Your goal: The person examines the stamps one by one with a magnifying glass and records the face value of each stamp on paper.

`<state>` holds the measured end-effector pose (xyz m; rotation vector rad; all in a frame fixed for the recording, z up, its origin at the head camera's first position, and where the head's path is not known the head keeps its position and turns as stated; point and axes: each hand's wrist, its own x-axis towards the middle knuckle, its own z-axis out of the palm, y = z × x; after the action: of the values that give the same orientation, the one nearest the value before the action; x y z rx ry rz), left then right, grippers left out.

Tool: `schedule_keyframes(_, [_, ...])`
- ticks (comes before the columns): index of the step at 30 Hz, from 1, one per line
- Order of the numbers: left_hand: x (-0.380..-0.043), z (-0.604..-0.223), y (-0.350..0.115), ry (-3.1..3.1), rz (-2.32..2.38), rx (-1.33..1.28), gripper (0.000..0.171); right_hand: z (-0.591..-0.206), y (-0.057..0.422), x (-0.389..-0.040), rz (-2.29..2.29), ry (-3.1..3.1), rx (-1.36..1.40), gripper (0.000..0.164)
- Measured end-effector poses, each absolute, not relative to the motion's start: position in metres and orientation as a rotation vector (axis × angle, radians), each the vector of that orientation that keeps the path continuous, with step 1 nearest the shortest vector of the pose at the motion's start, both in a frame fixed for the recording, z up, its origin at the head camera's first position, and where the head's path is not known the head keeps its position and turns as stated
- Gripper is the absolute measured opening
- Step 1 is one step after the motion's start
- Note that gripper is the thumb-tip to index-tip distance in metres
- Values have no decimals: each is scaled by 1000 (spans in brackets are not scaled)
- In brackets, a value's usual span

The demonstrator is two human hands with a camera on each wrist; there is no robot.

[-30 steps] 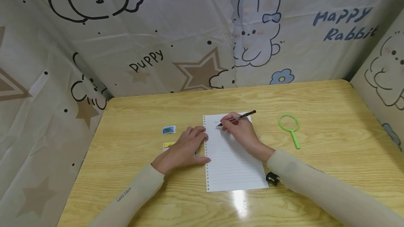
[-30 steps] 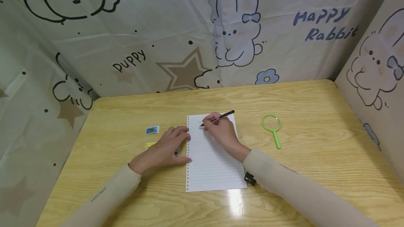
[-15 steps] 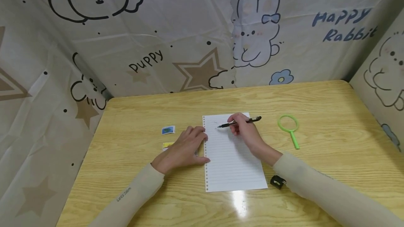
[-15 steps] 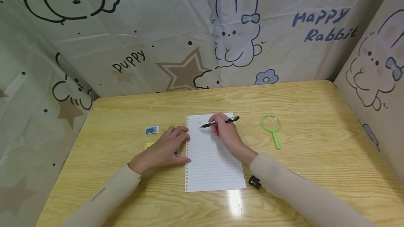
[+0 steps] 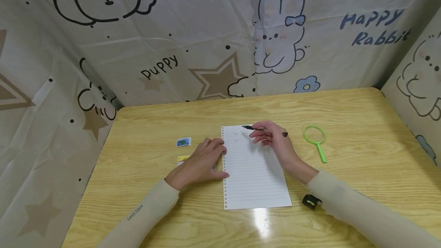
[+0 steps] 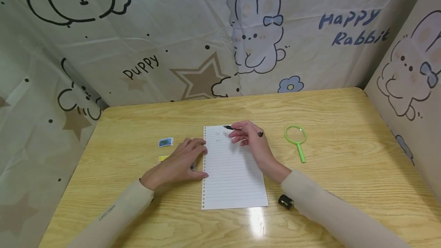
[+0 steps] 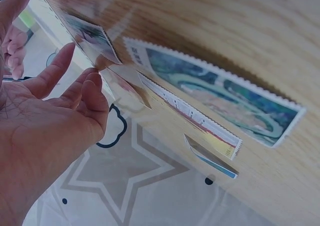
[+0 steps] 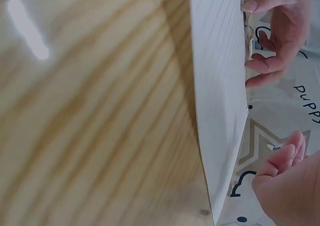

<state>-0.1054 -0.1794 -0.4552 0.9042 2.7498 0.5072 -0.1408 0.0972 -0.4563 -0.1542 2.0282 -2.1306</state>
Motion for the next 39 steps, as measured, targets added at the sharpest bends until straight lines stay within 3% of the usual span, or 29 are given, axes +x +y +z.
schedule_keyframes(3, [-106, -457, -179, 2755, 510, 913, 65, -456, 102, -140, -2185, 1994, -177, 50])
schedule_keyframes(10, [-106, -458, -181, 2762, 525, 951, 63, -455, 108, -137, -2257, 2011, -81, 29])
schedule_keyframes(22, [-105, -458, -180, 2755, 515, 938, 64, -457, 127, -131, -2234, 2152, -188, 50])
schedule_keyframes(39, [-105, -458, -181, 2772, 521, 961, 63, -457, 169, -119, -1774, 2472, -462, 47])
